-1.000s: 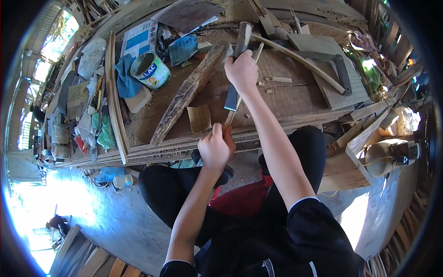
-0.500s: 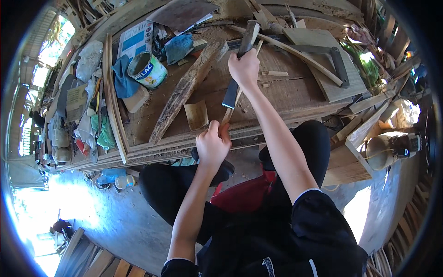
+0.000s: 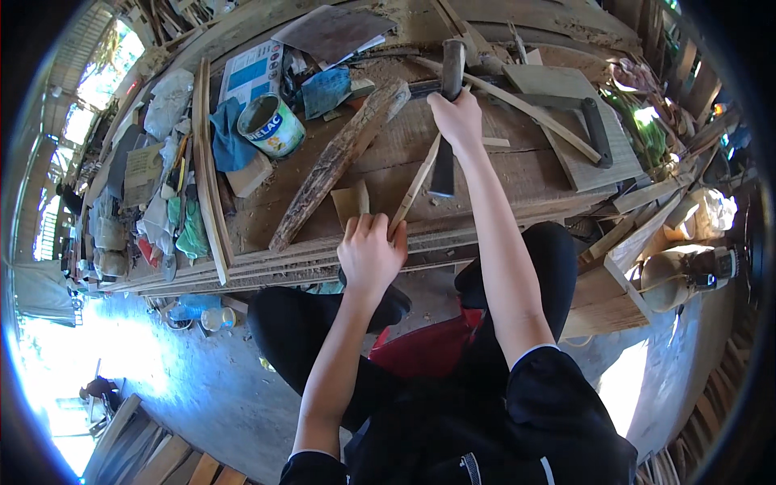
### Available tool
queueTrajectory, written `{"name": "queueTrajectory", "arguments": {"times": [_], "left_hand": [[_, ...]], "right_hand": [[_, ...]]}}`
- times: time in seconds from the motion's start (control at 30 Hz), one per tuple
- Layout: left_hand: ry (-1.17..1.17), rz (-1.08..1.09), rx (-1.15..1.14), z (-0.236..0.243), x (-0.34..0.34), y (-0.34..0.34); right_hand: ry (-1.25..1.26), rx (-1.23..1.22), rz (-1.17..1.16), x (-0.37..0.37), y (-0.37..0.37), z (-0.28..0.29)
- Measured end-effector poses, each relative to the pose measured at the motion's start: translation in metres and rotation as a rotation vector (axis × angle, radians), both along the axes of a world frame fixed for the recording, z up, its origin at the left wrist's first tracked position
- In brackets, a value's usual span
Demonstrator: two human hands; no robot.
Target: Chisel a piece of wood using a mallet for shaping.
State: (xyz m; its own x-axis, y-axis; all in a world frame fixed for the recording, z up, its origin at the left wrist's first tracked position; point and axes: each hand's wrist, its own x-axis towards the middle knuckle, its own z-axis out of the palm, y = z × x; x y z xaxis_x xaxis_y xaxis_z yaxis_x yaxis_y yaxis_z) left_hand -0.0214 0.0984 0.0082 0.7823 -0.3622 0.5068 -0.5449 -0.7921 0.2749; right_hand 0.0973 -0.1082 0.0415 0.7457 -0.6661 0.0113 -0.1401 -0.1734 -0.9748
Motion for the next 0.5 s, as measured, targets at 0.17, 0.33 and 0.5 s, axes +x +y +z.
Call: {"name": "queueTrajectory", "arguments": {"times": [0.17,0.33,0.5], "left_hand": [[-0.023,0.035,0.022,0.022,0.011,-0.023],[0.083,0.043,-0.025,-0.007,0.022,-0.030],[0.010,0.036,-0.472,0.004,0.024,-0.022]], "right_hand": [[0.282,-0.340,0.026,-0.014,-0.018,0.001],[0.347,-0.490,0.030,-0.022,-0.011,-0.007],[-0.239,-0.824,-0.185,-0.028,0.005,-0.009]]}}
